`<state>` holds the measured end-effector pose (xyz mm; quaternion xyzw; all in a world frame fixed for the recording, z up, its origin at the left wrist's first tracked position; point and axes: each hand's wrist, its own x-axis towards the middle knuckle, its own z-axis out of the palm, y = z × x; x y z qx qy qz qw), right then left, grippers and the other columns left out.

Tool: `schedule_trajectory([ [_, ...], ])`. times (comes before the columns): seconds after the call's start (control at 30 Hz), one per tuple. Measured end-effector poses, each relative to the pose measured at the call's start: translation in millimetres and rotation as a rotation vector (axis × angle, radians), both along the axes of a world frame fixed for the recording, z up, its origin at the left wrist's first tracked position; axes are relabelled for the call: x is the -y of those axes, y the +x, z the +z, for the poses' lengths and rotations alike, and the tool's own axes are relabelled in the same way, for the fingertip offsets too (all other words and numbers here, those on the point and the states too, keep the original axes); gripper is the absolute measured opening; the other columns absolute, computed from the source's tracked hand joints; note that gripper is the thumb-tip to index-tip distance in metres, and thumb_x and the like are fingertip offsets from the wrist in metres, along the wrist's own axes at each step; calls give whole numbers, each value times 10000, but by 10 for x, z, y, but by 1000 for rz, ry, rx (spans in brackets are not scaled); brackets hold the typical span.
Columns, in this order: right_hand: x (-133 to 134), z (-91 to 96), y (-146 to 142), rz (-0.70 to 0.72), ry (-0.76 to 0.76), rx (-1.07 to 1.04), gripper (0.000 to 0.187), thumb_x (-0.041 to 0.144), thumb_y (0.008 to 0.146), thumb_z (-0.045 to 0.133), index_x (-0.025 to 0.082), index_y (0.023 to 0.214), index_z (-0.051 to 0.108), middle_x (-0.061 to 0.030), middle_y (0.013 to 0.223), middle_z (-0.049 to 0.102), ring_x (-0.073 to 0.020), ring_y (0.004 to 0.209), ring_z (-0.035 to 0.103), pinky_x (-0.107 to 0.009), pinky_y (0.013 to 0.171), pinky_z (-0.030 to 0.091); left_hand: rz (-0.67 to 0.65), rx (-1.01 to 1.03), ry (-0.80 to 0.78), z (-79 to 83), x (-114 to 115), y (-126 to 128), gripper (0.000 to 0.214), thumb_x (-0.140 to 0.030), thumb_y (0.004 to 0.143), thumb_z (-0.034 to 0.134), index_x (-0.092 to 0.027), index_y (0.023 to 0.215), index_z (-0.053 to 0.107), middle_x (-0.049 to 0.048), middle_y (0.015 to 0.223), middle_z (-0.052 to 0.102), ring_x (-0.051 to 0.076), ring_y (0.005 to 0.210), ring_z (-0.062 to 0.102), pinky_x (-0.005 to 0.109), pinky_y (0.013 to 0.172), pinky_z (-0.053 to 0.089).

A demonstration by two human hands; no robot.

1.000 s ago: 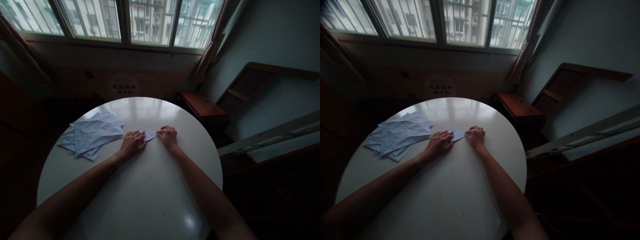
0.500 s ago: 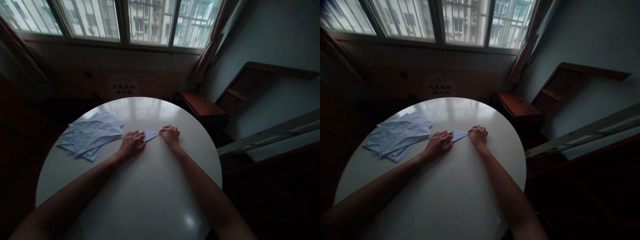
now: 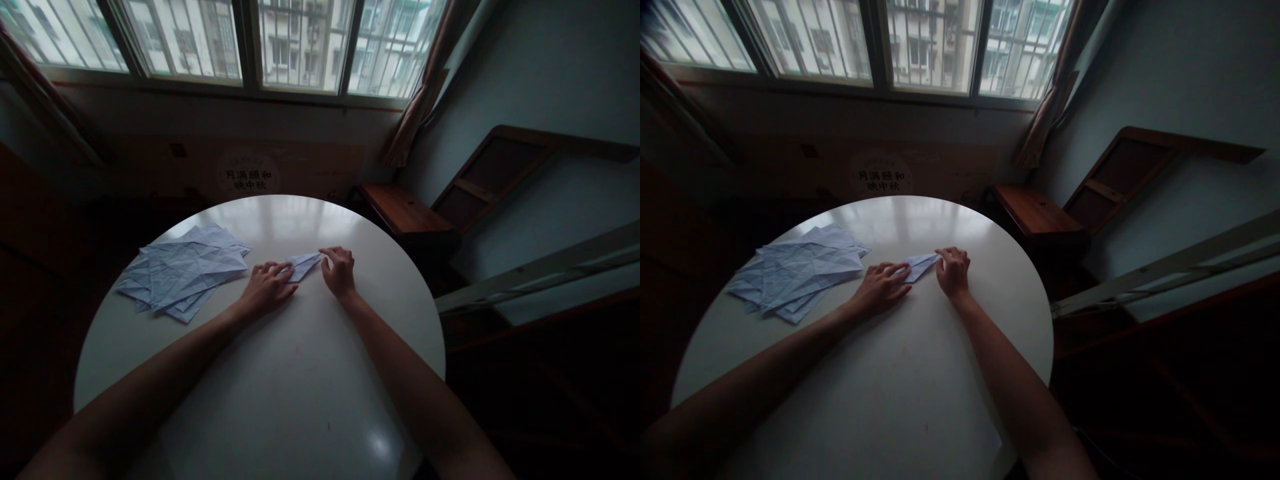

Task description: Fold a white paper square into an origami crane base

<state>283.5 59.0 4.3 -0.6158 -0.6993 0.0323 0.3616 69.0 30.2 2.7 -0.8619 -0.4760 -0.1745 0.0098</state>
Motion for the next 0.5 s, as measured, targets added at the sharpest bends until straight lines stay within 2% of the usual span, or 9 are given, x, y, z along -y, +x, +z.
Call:
schedule_trajectory([
  [0.13,47,10,-60,217,33,79,322,232,915,475,240,1158,686,-66,1211,640,-233,1168,448,-374,990,329,6,-23,-25,26,14,20,462,-498,901,488,-309,1320,536,28,1403,531,312,1207,469,472,977,338],
  [0.27,65,-27,-89,426,-68,174,306,354,910,551,279,1181,670,-29,1270,637,-220,1225,464,-389,1038,291,-14,-26,-40,24,16,22,465,-492,907,486,-321,1339,509,13,1410,525,300,1227,454,468,992,321],
  [0.37,71,-30,-94,440,-121,215,292,367,923,538,276,1168,670,-35,1270,641,-215,1229,496,-408,1052,261,-18,-15,-31,-4,5,11,451,-476,914,483,-298,1325,529,20,1394,542,297,1231,458,470,996,322],
  [0.5,76,2,-75,329,-147,244,286,348,933,518,256,1162,662,-44,1290,628,-219,1233,508,-408,1031,268,-5,17,1,-25,-6,-3,386,-433,917,488,-266,1245,605,34,1330,598,286,1202,496,470,1001,335],
])
